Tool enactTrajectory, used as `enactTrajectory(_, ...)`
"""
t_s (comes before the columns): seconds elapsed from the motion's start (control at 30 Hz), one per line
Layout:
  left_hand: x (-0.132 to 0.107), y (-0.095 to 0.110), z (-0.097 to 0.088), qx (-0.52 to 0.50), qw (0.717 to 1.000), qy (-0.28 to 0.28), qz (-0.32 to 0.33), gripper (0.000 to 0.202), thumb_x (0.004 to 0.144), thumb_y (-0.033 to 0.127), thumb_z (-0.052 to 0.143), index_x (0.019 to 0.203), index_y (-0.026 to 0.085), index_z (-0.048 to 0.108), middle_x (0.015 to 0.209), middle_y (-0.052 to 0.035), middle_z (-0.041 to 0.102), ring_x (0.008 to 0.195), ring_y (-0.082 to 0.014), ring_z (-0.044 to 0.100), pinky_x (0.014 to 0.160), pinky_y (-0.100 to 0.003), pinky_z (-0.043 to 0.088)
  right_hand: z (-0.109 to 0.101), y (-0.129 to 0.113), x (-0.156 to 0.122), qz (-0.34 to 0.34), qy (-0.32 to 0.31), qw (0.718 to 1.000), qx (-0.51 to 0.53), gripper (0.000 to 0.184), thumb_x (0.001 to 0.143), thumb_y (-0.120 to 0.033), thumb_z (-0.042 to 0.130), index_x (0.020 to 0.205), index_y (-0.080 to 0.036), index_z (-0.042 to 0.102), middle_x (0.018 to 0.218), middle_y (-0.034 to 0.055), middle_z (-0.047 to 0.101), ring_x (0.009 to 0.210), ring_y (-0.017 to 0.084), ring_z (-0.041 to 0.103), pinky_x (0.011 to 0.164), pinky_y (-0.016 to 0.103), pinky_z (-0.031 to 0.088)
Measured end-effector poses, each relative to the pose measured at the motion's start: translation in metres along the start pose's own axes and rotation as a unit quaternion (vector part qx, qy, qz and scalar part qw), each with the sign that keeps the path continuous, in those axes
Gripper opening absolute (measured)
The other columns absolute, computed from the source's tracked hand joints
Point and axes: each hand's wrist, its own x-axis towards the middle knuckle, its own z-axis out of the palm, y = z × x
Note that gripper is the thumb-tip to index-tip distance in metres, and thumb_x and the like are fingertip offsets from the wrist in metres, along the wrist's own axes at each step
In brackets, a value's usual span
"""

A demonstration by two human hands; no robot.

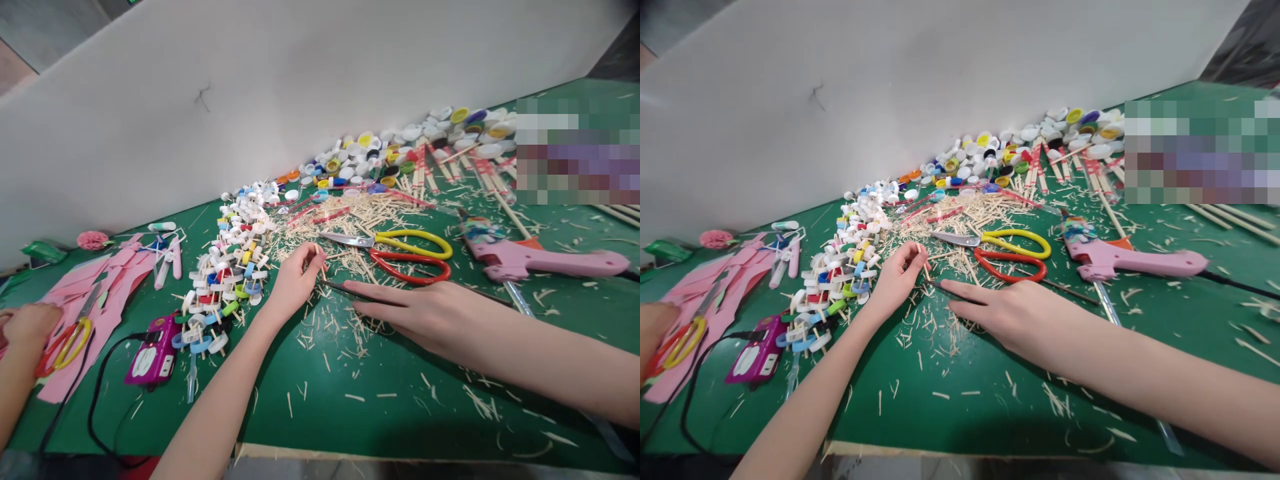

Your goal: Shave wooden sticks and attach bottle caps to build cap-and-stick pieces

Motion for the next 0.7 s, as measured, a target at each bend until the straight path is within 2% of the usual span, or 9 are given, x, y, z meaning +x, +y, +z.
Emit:
enactTrajectory(0.1, 0.0, 0.001, 0.001, -0.007, 1.0, -0.003, 0.003, 0.022, 0.095, 0.038, 0.045, 0.083, 0.021, 0.051, 0.072, 0.0018, 0.059, 0.065, -0.0121, 0.051, 0.066, -0.025, 0.039, -0.001, -0.001, 0.002, -0.012, 0.002, 1.0, -0.005, 0.054, 0.074, -0.005, 0.038, 0.116, -0.023, 0.066, 0.147, 0.0009, 0.042, 0.038, 0.007, 0.048, 0.039, 0.03, 0.039)
enactTrajectory(0.17, -0.001, 0.0, 0.001, -0.011, 1.0, -0.006, 0.004, 0.022, 0.096, 0.037, 0.044, 0.083, 0.021, 0.051, 0.073, 0.0016, 0.059, 0.066, -0.0122, 0.052, 0.067, -0.025, 0.04, -0.004, 0.0, 0.004, -0.005, -0.002, 1.0, 0.008, 0.042, 0.081, -0.008, 0.038, 0.104, -0.023, 0.07, 0.146, 0.0002, 0.043, 0.045, 0.009, 0.057, 0.042, 0.03, 0.045)
enactTrajectory(0.27, 0.0, -0.001, 0.002, -0.005, 1.0, -0.007, 0.003, 0.022, 0.096, 0.038, 0.043, 0.084, 0.021, 0.05, 0.074, 0.0014, 0.059, 0.068, -0.0126, 0.053, 0.069, -0.026, 0.04, -0.013, 0.003, 0.007, 0.02, -0.015, 0.997, 0.069, 0.034, 0.087, -0.015, 0.04, 0.095, -0.024, 0.072, 0.143, -0.0008, 0.048, 0.074, 0.017, 0.07, 0.06, 0.031, 0.056)
enactTrajectory(0.33, 0.0, -0.002, 0.002, 0.002, 1.0, -0.006, -0.005, 0.023, 0.096, 0.039, 0.042, 0.084, 0.021, 0.05, 0.074, 0.0012, 0.06, 0.067, -0.0128, 0.053, 0.069, -0.026, 0.04, -0.021, 0.005, 0.008, 0.038, -0.027, 0.992, 0.115, 0.032, 0.088, -0.018, 0.043, 0.095, -0.026, 0.073, 0.14, -0.0019, 0.051, 0.092, 0.02, 0.069, 0.074, 0.034, 0.058)
enactTrajectory(0.43, 0.0, -0.002, 0.002, 0.006, 1.0, -0.006, -0.017, 0.025, 0.096, 0.041, 0.042, 0.084, 0.021, 0.05, 0.075, 0.0009, 0.061, 0.067, -0.013, 0.053, 0.069, -0.027, 0.04, -0.028, 0.008, 0.007, 0.057, -0.037, 0.986, 0.149, 0.032, 0.089, -0.021, 0.045, 0.104, -0.03, 0.071, 0.136, -0.0041, 0.055, 0.106, 0.022, 0.065, 0.084, 0.037, 0.057)
enactTrajectory(0.53, 0.0, -0.002, 0.002, 0.003, 1.0, -0.004, -0.016, 0.024, 0.096, 0.041, 0.042, 0.085, 0.021, 0.05, 0.075, 0.0008, 0.062, 0.068, -0.0134, 0.054, 0.069, -0.027, 0.04, -0.028, 0.011, 0.005, 0.059, -0.023, 0.986, 0.153, 0.036, 0.089, -0.022, 0.044, 0.113, -0.032, 0.068, 0.138, -0.0042, 0.053, 0.108, 0.022, 0.064, 0.084, 0.037, 0.057)
enactTrajectory(0.7, 0.0, -0.003, 0.002, 0.001, 1.0, -0.005, -0.02, 0.023, 0.096, 0.041, 0.042, 0.087, 0.021, 0.051, 0.075, 0.001, 0.061, 0.07, -0.0136, 0.055, 0.069, -0.027, 0.04, -0.018, 0.013, 0.004, 0.034, 0.016, 0.991, 0.132, 0.037, 0.089, -0.019, 0.044, 0.112, -0.033, 0.069, 0.139, -0.0045, 0.052, 0.091, 0.019, 0.07, 0.072, 0.031, 0.058)
